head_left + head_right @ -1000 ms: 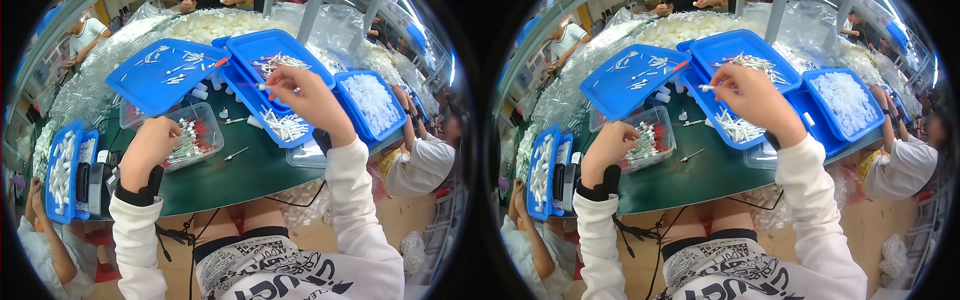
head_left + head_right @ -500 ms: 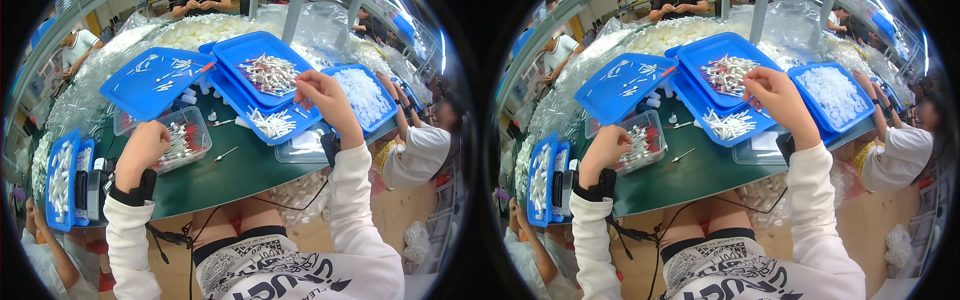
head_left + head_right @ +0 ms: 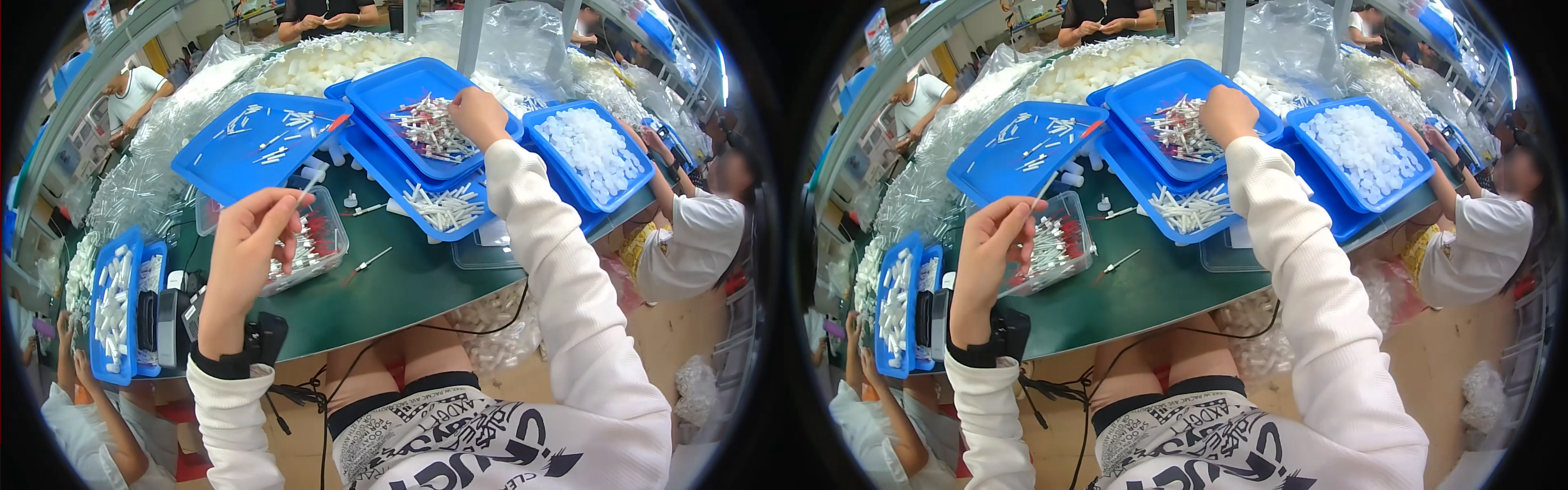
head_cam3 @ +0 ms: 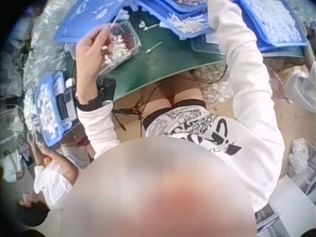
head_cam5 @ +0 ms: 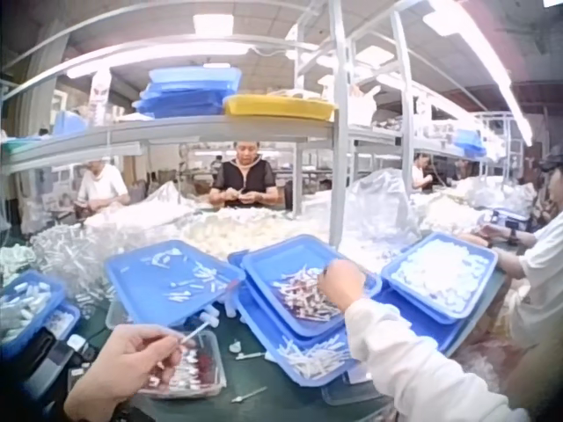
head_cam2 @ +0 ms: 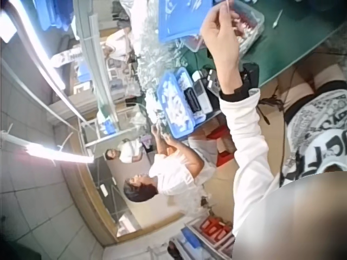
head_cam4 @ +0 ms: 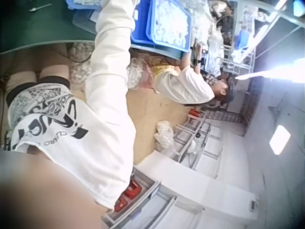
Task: The person assembles small white cylindrical components with red-tipped wires by hand, inserting the wire into the cylinder and placing the finished units into a blue tray. The person occasionally reaches for more parts from nearby trays and bags.
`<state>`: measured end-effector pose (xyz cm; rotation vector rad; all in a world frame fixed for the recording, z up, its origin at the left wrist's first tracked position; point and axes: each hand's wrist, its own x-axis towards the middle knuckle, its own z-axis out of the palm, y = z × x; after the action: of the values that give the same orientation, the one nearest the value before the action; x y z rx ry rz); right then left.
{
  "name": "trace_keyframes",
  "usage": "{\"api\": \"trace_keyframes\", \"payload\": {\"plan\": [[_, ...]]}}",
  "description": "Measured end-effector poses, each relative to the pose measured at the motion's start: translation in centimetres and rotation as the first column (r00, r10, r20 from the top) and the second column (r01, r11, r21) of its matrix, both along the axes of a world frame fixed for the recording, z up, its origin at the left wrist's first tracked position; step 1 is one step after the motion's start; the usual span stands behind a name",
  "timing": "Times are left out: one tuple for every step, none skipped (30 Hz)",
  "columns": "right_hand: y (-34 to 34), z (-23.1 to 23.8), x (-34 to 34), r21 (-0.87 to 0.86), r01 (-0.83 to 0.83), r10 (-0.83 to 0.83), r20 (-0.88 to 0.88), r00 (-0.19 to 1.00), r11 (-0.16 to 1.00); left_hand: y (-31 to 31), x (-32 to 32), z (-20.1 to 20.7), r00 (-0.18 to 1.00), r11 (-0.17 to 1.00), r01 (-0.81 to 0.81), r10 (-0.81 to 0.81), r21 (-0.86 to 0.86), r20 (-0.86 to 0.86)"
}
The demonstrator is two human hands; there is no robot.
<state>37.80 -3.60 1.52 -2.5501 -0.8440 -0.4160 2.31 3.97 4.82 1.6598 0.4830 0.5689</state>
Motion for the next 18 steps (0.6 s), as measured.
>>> {"api": "trace_keyframes", "payload": {"plan": [[-0.2, -0.5, -0.4, 0.002, -0.040, 0.039, 0.143, 0.989, 0.999, -0.1, -0.1, -0.1, 1.000, 0.998, 0.028, -0.028, -0.052, 0.009], [-1.0, -1.0, -0.9, 0.080, -0.116, 0.097, 0.209, 0.973, 0.990, -0.4, -0.2, -0.1, 0.998, 0.991, 0.056, -0.051, -0.120, 0.044], [-1.6, -0.3, -3.2, 0.159, -0.216, 0.167, 0.275, 0.947, 0.963, -0.5, -0.7, -0.1, 0.996, 0.981, 0.064, -0.051, -0.182, 0.074], [-2.7, 0.8, -5.3, 0.223, -0.312, 0.222, 0.351, 0.910, 0.924, -0.7, -1.0, -0.2, 0.992, 0.966, 0.080, -0.053, -0.246, 0.113], [-4.6, 2.1, -7.4, 0.147, -0.410, 0.382, 0.183, 0.906, 0.900, -0.6, -1.2, -0.4, 0.989, 0.956, 0.110, -0.077, -0.273, 0.128], [-5.8, 2.7, -9.2, 0.086, -0.523, 0.525, -0.008, 0.851, 0.848, -0.5, -1.6, -0.7, 0.990, 0.958, 0.094, -0.061, -0.272, 0.127], [-7.1, 2.1, -9.9, 0.010, -0.619, 0.614, -0.148, 0.775, 0.785, -0.4, -1.4, -1.3, 0.990, 0.955, 0.098, -0.064, -0.278, 0.129], [-8.4, 1.6, -10.3, -0.046, -0.708, 0.668, -0.293, 0.684, 0.705, -0.5, -1.3, -1.7, 0.989, 0.953, 0.107, -0.072, -0.283, 0.131], [-9.4, 0.5, -10.3, -0.100, -0.694, 0.650, -0.277, 0.708, 0.713, -0.7, -1.2, -1.8, 0.982, 0.936, 0.160, -0.117, -0.315, 0.151], [-9.7, -1.0, -10.1, -0.151, -0.680, 0.636, -0.256, 0.728, 0.718, -0.9, -1.0, -1.7, 0.978, 0.918, 0.180, -0.128, -0.352, 0.167], [-9.7, -1.7, -9.9, -0.190, -0.655, 0.604, -0.266, 0.751, 0.731, -1.3, -0.9, -1.7, 0.974, 0.900, 0.198, -0.136, -0.389, 0.182], [-9.6, -1.9, -9.8, -0.158, -0.651, 0.602, -0.269, 0.752, 0.742, -1.6, -0.7, -1.7, 0.970, 0.880, 0.214, -0.140, -0.424, 0.200], [-9.6, -2.0, -9.7, -0.126, -0.647, 0.601, -0.272, 0.751, 0.752, -1.7, -0.6, -1.8, 0.969, 0.879, 0.219, -0.143, -0.423, 0.203], [-9.5, -2.0, -9.6, -0.093, -0.643, 0.601, -0.275, 0.750, 0.760, -1.9, -0.4, -1.9, 0.968, 0.879, 0.222, -0.146, -0.422, 0.206], [-9.3, -2.0, -9.5, -0.089, -0.625, 0.586, -0.269, 0.765, 0.775, -1.9, -0.4, -2.0, 0.967, 0.880, 0.222, -0.145, -0.420, 0.207], [-9.3, -1.8, -9.4, -0.086, -0.607, 0.570, -0.263, 0.779, 0.790, -1.6, -0.3, -2.3, 0.960, 0.877, 0.251, -0.172, -0.410, 0.220], [-9.2, -1.8, -9.2, -0.082, -0.588, 0.553, -0.257, 0.793, 0.805, -1.3, -0.2, -2.8, 0.952, 0.873, 0.280, -0.199, -0.399, 0.233], [-9.1, -1.7, -9.0, -0.075, -0.572, 0.546, -0.222, 0.808, 0.817, -1.1, -0.2, -3.1, 0.943, 0.869, 0.310, -0.228, -0.386, 0.244]]}}
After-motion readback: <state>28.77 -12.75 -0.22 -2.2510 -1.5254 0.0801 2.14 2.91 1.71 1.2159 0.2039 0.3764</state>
